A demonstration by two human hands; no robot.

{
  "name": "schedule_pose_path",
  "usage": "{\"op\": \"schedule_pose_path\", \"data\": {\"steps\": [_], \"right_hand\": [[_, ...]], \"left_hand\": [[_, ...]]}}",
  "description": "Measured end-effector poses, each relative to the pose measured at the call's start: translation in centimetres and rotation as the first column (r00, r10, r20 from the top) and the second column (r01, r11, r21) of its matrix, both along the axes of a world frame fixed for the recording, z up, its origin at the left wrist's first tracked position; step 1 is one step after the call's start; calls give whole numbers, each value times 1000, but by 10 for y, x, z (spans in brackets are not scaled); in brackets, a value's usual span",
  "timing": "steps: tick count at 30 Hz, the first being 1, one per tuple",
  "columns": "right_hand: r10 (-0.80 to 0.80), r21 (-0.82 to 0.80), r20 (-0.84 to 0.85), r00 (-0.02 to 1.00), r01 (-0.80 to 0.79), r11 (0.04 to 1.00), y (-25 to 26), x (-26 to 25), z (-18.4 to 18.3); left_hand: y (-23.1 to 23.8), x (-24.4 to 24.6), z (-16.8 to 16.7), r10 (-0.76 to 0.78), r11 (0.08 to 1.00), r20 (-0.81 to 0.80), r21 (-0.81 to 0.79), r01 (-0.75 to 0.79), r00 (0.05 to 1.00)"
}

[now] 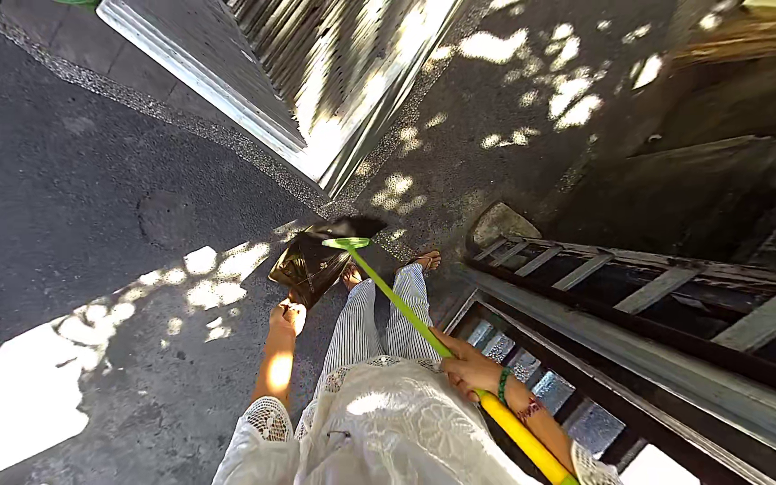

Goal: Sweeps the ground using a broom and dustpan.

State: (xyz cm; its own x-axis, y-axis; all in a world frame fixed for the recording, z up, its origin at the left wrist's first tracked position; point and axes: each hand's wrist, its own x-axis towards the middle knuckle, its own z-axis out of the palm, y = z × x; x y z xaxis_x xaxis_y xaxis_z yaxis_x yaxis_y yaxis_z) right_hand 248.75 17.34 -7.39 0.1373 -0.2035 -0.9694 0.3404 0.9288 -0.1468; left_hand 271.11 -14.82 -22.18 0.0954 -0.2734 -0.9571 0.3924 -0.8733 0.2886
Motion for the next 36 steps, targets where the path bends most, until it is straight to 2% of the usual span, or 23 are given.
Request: {"op": "schedule_pose_path", "data": {"steps": [2, 4, 6, 8, 11, 15, 17, 19, 20, 22, 25, 27, 29, 31, 34, 36], "right_hand": [[-36, -17, 5, 999, 36, 999, 11, -6, 36], [-101, 3, -65, 993, 101, 995, 23, -16, 60], [-161, 35, -197, 967, 171, 985, 31, -40, 74], [-165, 90, -341, 925, 207, 974, 37, -73, 70], [-153, 177, -500, 852, 274, 945, 41, -130, 28], [-284, 153, -567, 773, 437, 886, 44, -186, -53], [-286, 159, -517, 807, 418, 894, 42, -174, -82], [-129, 226, -422, 897, 242, 943, 31, -123, -89], [-69, 250, -367, 927, 170, 953, 26, -91, -82], [-64, 224, -263, 963, 126, 966, 28, -45, -55], [-187, 81, -146, 972, 200, 976, 57, -28, -2], [-224, 41, -146, 964, 232, 972, 71, -31, 36], [-244, 63, -229, 942, 264, 962, 76, -32, 63], [-188, 115, -405, 895, 254, 960, 71, -45, 72], [30, 270, -614, 789, 174, 947, 51, -97, 74], [62, 306, -694, 717, 215, 928, 47, -150, 62]], "left_hand": [[-2, 9, 1, -13, 1000, -19, 21, 13, 1000], [-4, 15, 5, -14, 998, -54, 56, 17, 998], [-4, 18, 6, -38, 997, -90, 65, 44, 995], [-2, 19, 8, -70, 995, -108, 63, 77, 992], [1, 11, 10, -74, 995, -99, 60, 80, 992], [3, -2, 3, -84, 993, -85, 70, 90, 993], [4, -11, 3, -140, 984, -82, 101, 148, 987], [6, -18, 3, -181, 973, -96, 127, 192, 979], [7, -21, 2, -195, 968, -116, 137, 210, 974], [12, -29, 0, -217, 958, -158, 156, 241, 963], [18, -43, 8, -257, 946, -169, 157, 284, 951], [21, -52, 14, -295, 938, -165, 137, 318, 941], [25, -58, 21, -351, 918, -191, 123, 378, 916], [29, -66, 29, -399, 895, -236, 109, 432, 886], [37, -81, 38, -459, 862, -319, 65, 503, 829], [44, -99, 46, -477, 853, -353, 37, 521, 805]]}}
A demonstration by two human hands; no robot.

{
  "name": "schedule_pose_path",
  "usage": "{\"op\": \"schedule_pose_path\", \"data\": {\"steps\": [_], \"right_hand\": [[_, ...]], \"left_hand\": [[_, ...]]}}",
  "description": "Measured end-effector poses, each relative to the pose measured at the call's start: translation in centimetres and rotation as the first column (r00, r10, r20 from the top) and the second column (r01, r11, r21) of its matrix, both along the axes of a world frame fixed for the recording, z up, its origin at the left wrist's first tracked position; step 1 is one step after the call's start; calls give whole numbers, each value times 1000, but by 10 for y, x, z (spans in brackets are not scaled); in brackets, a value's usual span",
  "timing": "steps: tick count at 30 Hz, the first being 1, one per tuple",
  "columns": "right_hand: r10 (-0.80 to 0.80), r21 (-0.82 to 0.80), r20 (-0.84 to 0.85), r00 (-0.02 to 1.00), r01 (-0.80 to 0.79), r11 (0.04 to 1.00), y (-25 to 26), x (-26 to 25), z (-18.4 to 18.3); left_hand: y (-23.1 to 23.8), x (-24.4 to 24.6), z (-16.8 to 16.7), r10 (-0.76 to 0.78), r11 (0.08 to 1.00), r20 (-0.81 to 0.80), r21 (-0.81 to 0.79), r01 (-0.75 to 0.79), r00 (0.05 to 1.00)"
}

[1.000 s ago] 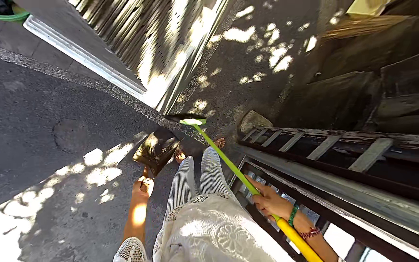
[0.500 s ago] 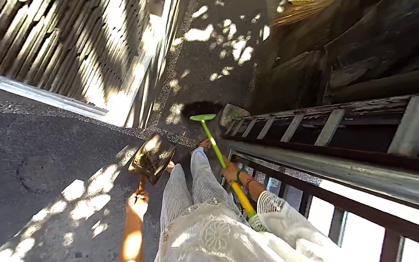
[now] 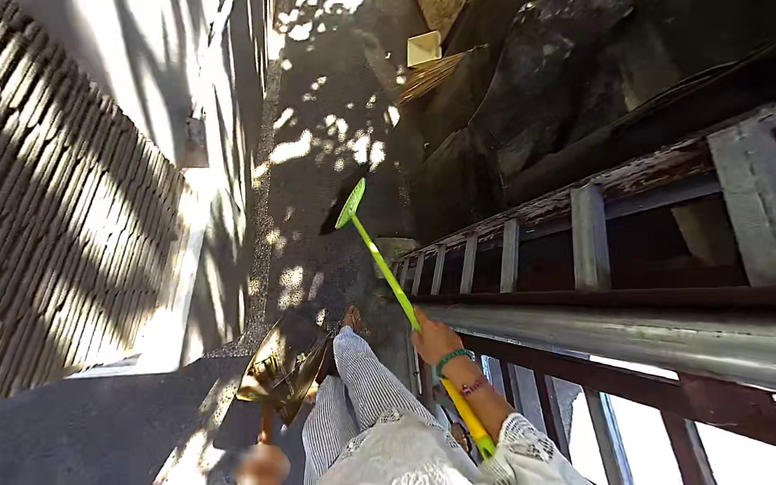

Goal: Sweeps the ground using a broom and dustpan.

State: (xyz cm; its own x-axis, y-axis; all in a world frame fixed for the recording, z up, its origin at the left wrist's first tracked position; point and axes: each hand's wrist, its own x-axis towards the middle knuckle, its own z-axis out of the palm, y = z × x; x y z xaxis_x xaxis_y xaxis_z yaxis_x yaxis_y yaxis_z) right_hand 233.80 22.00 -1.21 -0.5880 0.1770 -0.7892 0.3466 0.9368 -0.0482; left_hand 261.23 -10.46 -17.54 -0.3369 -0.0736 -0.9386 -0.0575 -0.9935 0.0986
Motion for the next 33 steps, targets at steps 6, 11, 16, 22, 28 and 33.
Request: {"op": "schedule_pose_path", "data": {"steps": [6, 11, 16, 22, 28, 33], "right_hand": [[-466, -323, -151, 872, 402, 857, 24, -169, -65], [-398, -130, -240, 886, 377, 917, 65, -229, -126], [-603, -163, 42, 796, 601, 782, 69, -198, -143], [-671, -256, 124, 731, 677, 690, 83, -123, -77], [-723, -150, 57, 689, 721, 676, 49, -159, -74], [-840, -253, 186, 510, 851, 461, 26, -187, -98]], "left_hand": [[14, -82, 14, -127, 992, -77, 9, 128, 989], [24, -175, 50, -131, 991, -46, 10, 132, 990], [26, -271, 52, -269, 963, -163, -66, 261, 949], [31, -415, 66, -443, 893, 92, -46, 448, 892], [48, -549, 41, -725, 673, 74, -129, 728, 684], [73, -635, 25, -813, 507, 237, -164, 846, 532]]}}
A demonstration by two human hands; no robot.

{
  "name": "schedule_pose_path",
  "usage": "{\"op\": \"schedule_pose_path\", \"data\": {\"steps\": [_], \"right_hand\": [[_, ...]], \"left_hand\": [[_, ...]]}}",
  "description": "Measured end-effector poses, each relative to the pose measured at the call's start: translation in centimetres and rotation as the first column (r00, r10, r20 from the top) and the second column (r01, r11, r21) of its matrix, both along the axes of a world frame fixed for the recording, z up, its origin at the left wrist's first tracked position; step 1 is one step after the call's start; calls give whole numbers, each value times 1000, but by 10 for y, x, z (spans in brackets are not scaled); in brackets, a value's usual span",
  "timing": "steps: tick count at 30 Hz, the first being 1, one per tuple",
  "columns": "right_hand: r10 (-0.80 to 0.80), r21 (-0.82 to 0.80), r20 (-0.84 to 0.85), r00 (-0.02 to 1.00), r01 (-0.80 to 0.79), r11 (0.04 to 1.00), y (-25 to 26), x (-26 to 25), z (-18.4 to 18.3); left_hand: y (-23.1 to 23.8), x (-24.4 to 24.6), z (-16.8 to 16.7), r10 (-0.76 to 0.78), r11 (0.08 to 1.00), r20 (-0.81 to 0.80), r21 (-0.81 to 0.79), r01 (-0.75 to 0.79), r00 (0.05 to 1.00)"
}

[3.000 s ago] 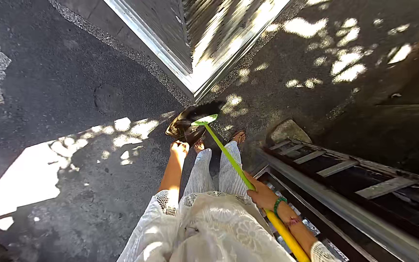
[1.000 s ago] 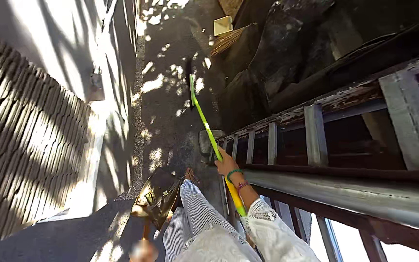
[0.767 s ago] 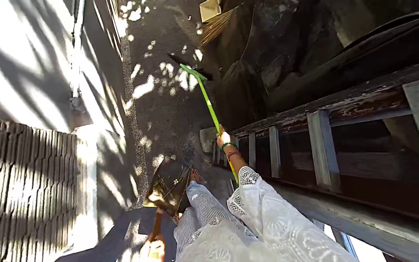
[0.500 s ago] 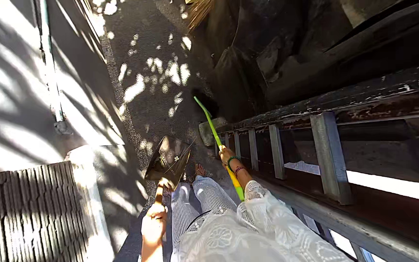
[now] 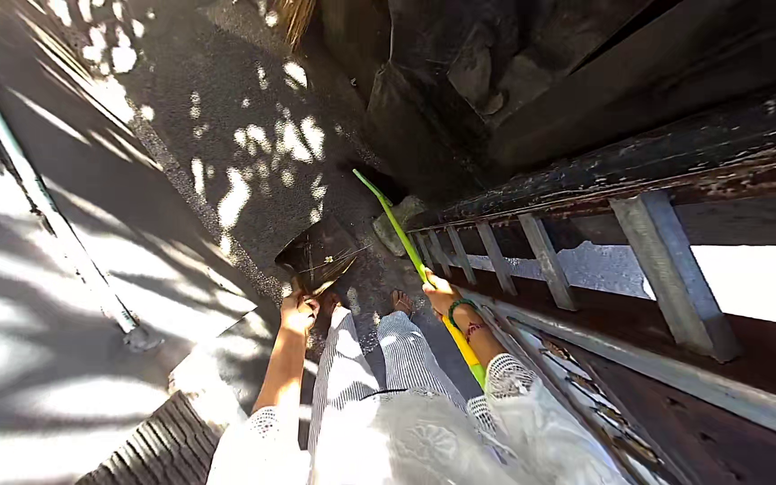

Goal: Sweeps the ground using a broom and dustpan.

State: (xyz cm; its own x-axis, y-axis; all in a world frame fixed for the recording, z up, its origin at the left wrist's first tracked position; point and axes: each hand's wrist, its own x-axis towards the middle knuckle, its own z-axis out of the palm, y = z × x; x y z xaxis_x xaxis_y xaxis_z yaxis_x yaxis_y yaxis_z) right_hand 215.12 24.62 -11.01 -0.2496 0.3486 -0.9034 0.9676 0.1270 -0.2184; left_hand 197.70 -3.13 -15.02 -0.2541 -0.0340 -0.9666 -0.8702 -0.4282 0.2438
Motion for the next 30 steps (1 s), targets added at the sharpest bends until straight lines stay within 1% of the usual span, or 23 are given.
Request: {"op": "schedule_pose_path", "data": {"steps": [3, 4, 5, 6, 8, 10, 11, 12, 13, 15, 17, 19, 20, 21, 22, 23, 24, 25, 26, 27, 28, 29, 30], "right_hand": [[-104, -2, 20, 994, 104, 995, -21, 27, 50], [-101, 33, 25, 995, 100, 994, -26, 30, 62], [-84, 74, 35, 996, 81, 994, -27, 28, 66], [-68, 103, 48, 996, 63, 993, -26, 20, 62], [-88, 107, 45, 995, 82, 991, -21, -2, 35], [-124, 16, 28, 992, 124, 992, -19, -17, 6], [-125, -33, 38, 991, 126, 991, -23, -17, 1], [-129, -67, 39, 991, 132, 989, -29, -12, 4], [-133, -94, 38, 990, 136, 986, -36, -4, 15], [-157, -120, 39, 987, 160, 980, -49, 18, 49], [-163, -80, 23, 986, 165, 983, -56, 32, 72], [-126, -6, 24, 992, 126, 992, -54, 30, 68], [-124, 15, 37, 992, 124, 992, -51, 24, 56], [-151, 15, 50, 987, 150, 989, -48, 18, 38], [-183, 3, 48, 982, 183, 983, -47, 12, 18], [-206, -29, 42, 978, 207, 978, -47, 8, -1], [-210, -69, 38, 977, 212, 975, -49, 4, -11], [-195, -105, 34, 980, 197, 975, -54, 2, -12], [-206, -142, 33, 978, 208, 968, -63, 5, -8], [-236, -195, 40, 971, 240, 951, -71, 11, 1], [-267, -244, 55, 962, 272, 931, -78, 18, 15], [-264, -272, 61, 963, 271, 923, -82, 25, 32], [-240, -269, 46, 970, 244, 932, -86, 34, 50]], "left_hand": [[6, -32, 0, -84, 996, 49, -33, 85, 995], [9, -40, 0, -105, 994, 52, -33, 107, 993], [13, -46, -1, -125, 991, 47, -32, 126, 991], [17, -51, -3, -138, 990, 40, -31, 140, 990], [31, -58, -8, -147, 988, 22, -44, 148, 989], [44, -64, -13, -162, 983, 19, -78, 163, 987], [49, -66, -15, -176, 980, 22, -94, 177, 984], [53, -68, -17, -190, 976, 28, -106, 192, 981], [58, -72, -18, -202, 972, 37, -116, 205, 979], [67, -78, -19, -210, 967, 62, -132, 216, 976], [75, -83, -21, -231, 962, 73, -132, 239, 970], [88, -86, -20, -299, 940, 57, -152, 305, 952], [93, -86, -19, -375, 910, 37, -177, 375, 926], [98, -84, -19, -474, 858, 6, -218, 464, 880], [101, -83, -18, -592, 781, -23, -264, 566, 806], [103, -82, -16, -712, 677, -46, -313, 667, 701], [105, -82, -12, -804, 568, -52, -362, 739, 592], [108, -84, -10, -842, 512, -50, -392, 765, 538], [112, -86, -10, -823, 541, -64, -392, 744, 564], [118, -87, -13, -735, 658, -101, -343, 670, 670], [123, -89, -20, -611, 778, -121, -277, 564, 783], [127, -91, -25, -501, 855, -120, -222, 469, 857], [130, -94, -28, -432, 892, -109, -196, 407, 895]]}}
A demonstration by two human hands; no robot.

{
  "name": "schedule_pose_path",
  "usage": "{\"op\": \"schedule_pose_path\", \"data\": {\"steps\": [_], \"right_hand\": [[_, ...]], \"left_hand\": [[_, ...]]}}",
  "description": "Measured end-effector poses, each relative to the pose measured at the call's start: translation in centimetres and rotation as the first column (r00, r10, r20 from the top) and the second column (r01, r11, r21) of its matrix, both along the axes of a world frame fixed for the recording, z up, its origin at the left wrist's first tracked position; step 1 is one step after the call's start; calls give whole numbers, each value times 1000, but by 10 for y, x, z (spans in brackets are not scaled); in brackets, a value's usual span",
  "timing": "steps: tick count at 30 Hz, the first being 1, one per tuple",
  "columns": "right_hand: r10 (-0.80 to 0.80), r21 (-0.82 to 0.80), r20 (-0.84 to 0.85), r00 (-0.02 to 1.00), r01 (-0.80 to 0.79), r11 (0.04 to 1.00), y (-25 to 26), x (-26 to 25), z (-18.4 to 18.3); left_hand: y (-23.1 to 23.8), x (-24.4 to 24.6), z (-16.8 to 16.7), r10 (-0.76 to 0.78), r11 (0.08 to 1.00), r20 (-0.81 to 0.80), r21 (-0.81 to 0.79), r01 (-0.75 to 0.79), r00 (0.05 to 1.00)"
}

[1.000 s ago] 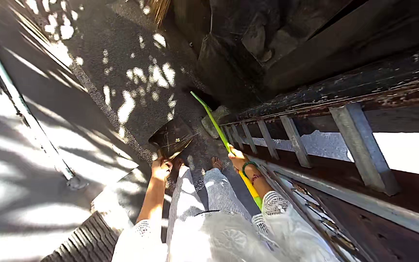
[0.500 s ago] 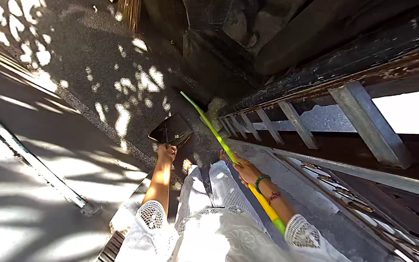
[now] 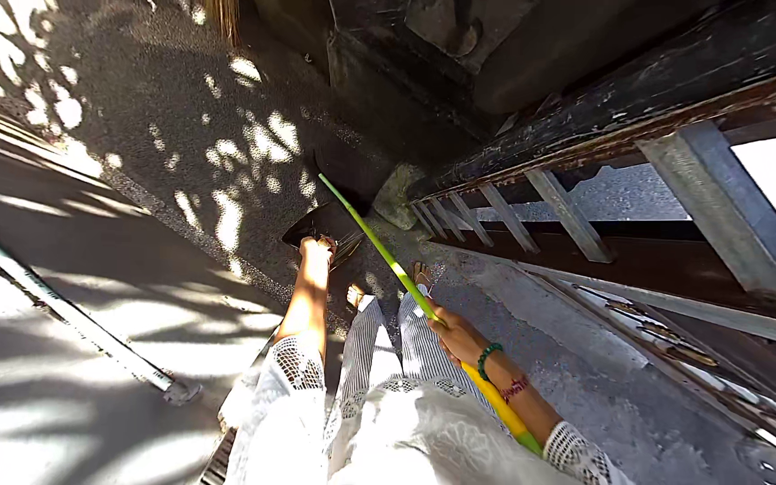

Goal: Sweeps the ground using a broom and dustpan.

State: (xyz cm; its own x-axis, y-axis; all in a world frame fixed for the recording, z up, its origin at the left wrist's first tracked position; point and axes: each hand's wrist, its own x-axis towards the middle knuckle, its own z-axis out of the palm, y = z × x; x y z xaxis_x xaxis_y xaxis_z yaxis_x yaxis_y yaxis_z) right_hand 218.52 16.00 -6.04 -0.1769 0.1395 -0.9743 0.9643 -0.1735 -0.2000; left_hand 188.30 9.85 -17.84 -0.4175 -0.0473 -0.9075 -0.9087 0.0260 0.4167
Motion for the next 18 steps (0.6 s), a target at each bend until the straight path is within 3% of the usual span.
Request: {"op": "schedule_pose_path", "data": {"steps": [4, 7, 10, 12, 15, 18], "right_hand": [[140, 170, -33, 990, -133, 977, 2, 16, 38], [186, 237, 9, 982, -183, 954, 19, -7, 2], [84, 138, -12, 996, -82, 987, 9, -20, -56], [37, 31, -12, 999, -37, 999, -8, -15, -67], [-3, -74, 2, 1000, 3, 997, -23, 10, -25], [102, 32, -76, 992, -99, 995, -14, 30, 33]], "left_hand": [[9, -1, -11, 170, 985, 57, -40, -168, 984], [9, 0, -25, 228, 974, 89, -30, -226, 970], [12, 2, -33, 258, 966, 96, 3, -259, 961], [15, -1, -31, 270, 963, 105, 0, -271, 957], [16, -2, -27, 275, 961, 100, -19, -275, 956], [4, 4, -20, 209, 978, 65, -3, -209, 976]]}}
